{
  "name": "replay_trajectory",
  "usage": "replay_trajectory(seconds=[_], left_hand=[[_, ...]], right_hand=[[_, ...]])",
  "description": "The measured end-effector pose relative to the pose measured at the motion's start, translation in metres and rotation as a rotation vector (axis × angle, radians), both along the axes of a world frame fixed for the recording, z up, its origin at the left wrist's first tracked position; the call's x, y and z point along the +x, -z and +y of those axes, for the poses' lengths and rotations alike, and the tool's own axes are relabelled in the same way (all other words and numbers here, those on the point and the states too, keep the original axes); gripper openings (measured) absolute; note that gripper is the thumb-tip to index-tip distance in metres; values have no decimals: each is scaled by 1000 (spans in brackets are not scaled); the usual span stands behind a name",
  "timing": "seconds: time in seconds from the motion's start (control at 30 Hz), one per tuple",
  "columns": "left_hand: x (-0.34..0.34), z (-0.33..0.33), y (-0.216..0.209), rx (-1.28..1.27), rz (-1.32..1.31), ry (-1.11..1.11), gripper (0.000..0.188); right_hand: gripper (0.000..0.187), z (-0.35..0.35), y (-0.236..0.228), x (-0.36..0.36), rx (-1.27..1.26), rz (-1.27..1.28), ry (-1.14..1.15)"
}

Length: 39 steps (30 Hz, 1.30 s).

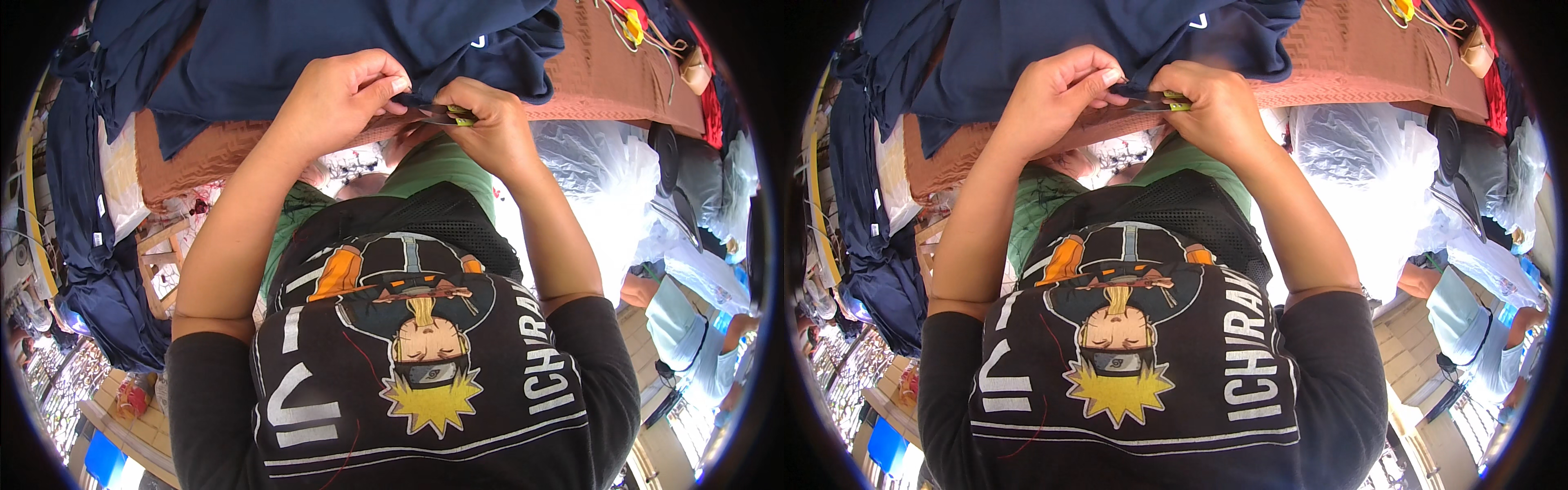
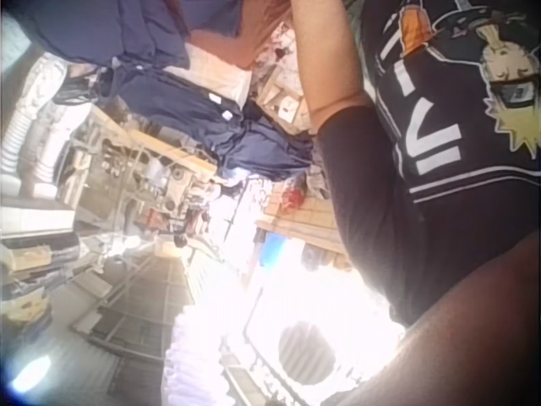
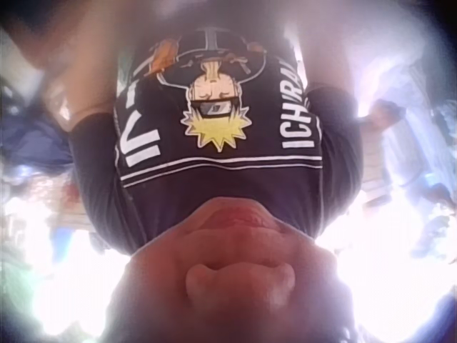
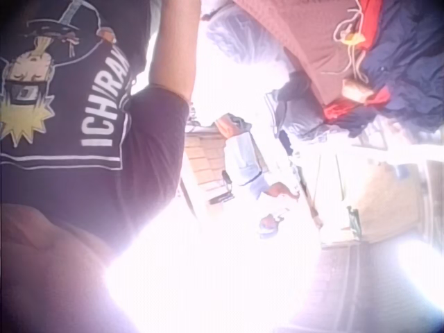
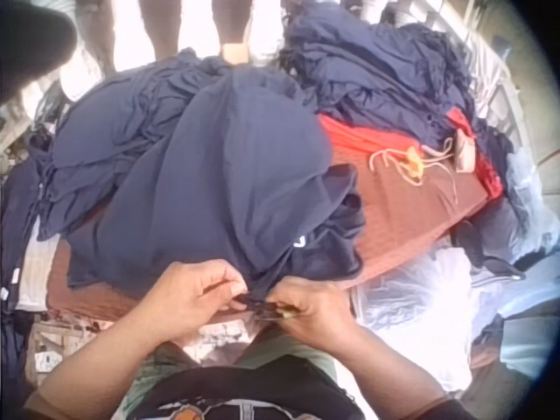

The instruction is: The person uses thread nippers to trim excess threads and remove small white labels from navy blue garments on a padded workspace. They handle several items one at a time, flipping them over to inspect seams and moving finished items to a pile.

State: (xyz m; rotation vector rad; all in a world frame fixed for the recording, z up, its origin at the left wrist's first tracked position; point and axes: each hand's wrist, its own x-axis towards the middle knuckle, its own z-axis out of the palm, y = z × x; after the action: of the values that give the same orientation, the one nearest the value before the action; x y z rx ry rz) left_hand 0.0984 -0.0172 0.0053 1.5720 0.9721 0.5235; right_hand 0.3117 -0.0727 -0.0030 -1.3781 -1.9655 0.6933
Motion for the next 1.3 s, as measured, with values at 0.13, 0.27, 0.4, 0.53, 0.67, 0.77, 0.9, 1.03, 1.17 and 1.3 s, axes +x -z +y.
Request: replay_trajectory(seconds=[0.13, 0.27, 0.4, 0.53, 0.67, 0.77, 0.9, 1.03, 1.17, 1.3], left_hand=[[0, 2, -7, 120, 73, 29, 17], [1, 3, -12, 137, 97, 44, 17], [3, 0, -14, 109, 57, 25, 16], [4, 1, -17, 145, 63, 24, 16], [5, 1, -17, 147, 83, 32, 15], [5, 0, -20, 171, 113, 34, 14], [-3, 4, -29, 547, 44, 128, 14], [-52, 6, -87, 178, 91, 498, 16], [-60, -3, -92, 170, 197, 256, 15], [-21, -18, -28, 289, -7, -53, 15]], right_hand=[[16, 4, -20, 5, -24, 36, -44], [17, 13, -53, 7, 16, 5, -77], [20, 21, -52, 8, 53, -177, -93], [15, 23, -53, 6, 104, -252, -162], [16, 24, -52, 5, 136, -269, -173], [17, 25, -54, 2, 142, -301, -181], [18, 25, -58, 1, 135, -343, -179], [20, 18, -61, 19, 105, -224, -65], [27, 6, -47, 18, -69, -92, -35], [21, 10, -31, -1, -466, 147, 104]])
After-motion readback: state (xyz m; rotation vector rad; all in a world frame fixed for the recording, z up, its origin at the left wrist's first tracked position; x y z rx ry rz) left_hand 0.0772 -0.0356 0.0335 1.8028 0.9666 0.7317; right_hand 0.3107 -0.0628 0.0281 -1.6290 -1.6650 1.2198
